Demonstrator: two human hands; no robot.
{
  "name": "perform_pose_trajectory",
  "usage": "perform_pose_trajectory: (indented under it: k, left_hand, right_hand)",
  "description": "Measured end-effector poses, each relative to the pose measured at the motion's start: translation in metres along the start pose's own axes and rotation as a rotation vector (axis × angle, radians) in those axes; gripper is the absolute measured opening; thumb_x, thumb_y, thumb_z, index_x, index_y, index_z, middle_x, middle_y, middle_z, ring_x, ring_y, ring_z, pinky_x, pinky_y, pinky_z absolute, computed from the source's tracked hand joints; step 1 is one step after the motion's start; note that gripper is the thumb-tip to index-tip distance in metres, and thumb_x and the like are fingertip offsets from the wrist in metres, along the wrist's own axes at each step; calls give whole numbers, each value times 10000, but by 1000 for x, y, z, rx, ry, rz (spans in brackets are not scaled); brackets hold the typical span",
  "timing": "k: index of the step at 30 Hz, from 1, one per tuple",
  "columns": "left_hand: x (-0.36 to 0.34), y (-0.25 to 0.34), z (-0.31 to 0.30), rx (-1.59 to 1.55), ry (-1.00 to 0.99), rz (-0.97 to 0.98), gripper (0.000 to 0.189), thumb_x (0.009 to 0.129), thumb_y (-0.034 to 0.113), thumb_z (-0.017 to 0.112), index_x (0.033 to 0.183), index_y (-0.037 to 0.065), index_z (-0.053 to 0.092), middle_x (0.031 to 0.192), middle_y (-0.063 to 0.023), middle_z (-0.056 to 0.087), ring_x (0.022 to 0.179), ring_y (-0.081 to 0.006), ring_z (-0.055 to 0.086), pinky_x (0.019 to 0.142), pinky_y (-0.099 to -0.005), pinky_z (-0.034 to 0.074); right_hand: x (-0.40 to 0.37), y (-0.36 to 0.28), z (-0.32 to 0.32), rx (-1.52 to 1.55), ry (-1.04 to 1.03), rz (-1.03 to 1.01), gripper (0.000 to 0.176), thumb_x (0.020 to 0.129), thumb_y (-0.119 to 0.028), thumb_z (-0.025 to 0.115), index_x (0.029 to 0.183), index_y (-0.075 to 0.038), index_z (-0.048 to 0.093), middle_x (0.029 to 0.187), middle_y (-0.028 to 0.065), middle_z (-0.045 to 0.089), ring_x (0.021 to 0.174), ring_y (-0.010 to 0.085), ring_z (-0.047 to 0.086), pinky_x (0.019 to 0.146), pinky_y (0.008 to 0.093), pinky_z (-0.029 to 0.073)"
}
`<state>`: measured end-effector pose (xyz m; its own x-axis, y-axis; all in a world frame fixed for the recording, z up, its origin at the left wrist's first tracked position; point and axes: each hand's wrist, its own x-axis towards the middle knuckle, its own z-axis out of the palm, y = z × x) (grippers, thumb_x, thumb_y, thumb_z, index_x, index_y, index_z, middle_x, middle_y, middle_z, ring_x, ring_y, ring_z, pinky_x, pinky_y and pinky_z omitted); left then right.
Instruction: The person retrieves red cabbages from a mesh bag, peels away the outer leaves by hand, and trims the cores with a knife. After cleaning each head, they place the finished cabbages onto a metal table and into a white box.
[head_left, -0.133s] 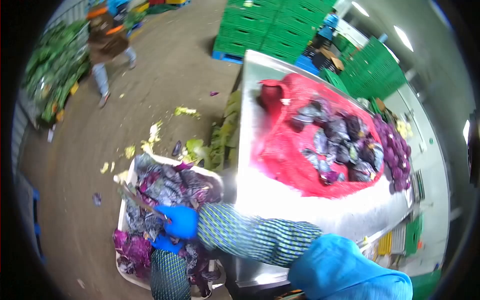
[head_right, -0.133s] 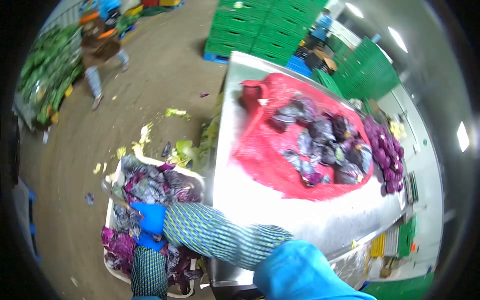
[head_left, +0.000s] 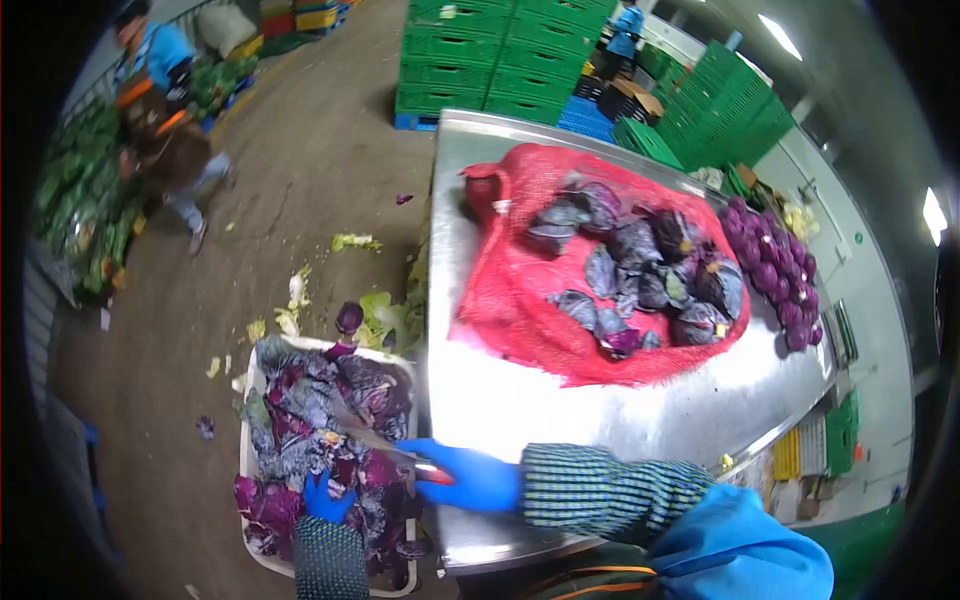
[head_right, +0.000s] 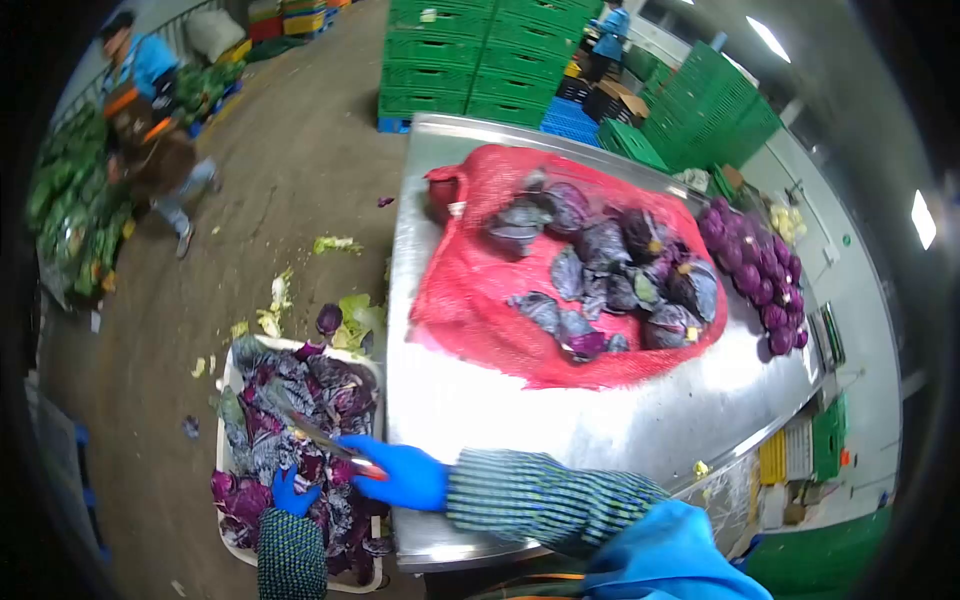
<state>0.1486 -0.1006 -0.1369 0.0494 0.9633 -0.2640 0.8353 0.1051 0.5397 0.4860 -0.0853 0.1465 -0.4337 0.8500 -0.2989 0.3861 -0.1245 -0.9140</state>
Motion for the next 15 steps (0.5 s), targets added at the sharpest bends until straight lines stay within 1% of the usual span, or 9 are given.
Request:
perform_pose_trajectory:
  k: [1,2,4,6,7,8,9,12,15]
  left_hand:
    - [3,-7,-4,-59,3,119,802,575,383,801,1244,67,492,1253,-286,422,1143,-411,450,969,-456,369]
    - [-4,23,-29,-227,-115,9,731,575,351,807,1171,35,527,1147,-236,525,1029,-356,552,917,-438,413]
    - [19,34,-54,97,103,135,522,662,197,760,1104,21,547,980,-144,569,864,-256,590,761,-379,473]
    - [48,116,-81,-254,313,21,428,747,125,674,1133,8,531,1021,-146,574,898,-260,590,789,-364,473]
    - [57,184,-105,-221,217,0,402,797,85,612,1173,-5,505,1077,-153,572,1000,-266,571,874,-361,446]
    - [82,212,-87,-282,424,346,424,812,95,611,1204,-4,485,1088,-154,571,1021,-258,554,904,-351,423]
    - [86,286,-85,-315,400,393,403,827,86,598,1205,-6,491,1113,-155,565,1055,-249,534,922,-343,406]
    - [51,529,-55,-326,48,718,416,827,151,642,1207,44,513,1133,-144,560,1035,-233,544,893,-347,426]
    - [39,695,25,-360,-600,623,609,798,309,677,1298,51,443,1191,-156,541,1084,-219,531,919,-339,428]
  right_hand:
    - [-38,38,-13,-8,110,7,566,835,-305,583,1332,-141,366,912,165,622,785,263,626,718,357,503]
    - [-89,36,-40,28,158,146,564,832,-308,597,1317,-108,391,1022,133,605,905,197,595,779,324,480]
    - [-174,86,-65,152,303,265,542,836,-233,584,1312,-69,384,1036,116,576,932,177,549,861,312,435]
    - [-245,103,-96,501,475,413,461,856,-78,517,1299,-64,391,946,82,566,794,142,564,720,279,496]
    - [-276,112,-109,526,625,378,431,863,-47,506,1281,-73,406,923,80,571,730,127,568,633,262,512]
    - [-300,127,-124,534,799,325,427,857,-49,526,1268,-73,412,909,77,575,710,126,569,616,263,517]
    - [-319,133,-145,566,954,322,411,850,-61,556,1242,-64,433,880,66,573,666,115,560,575,240,496]
    - [-348,145,-240,532,1277,259,307,814,-63,603,1110,-58,524,759,21,539,572,67,488,482,210,405]
    - [-348,178,-353,431,1350,109,206,826,-106,615,1013,-42,555,776,19,550,635,89,525,551,233,436]
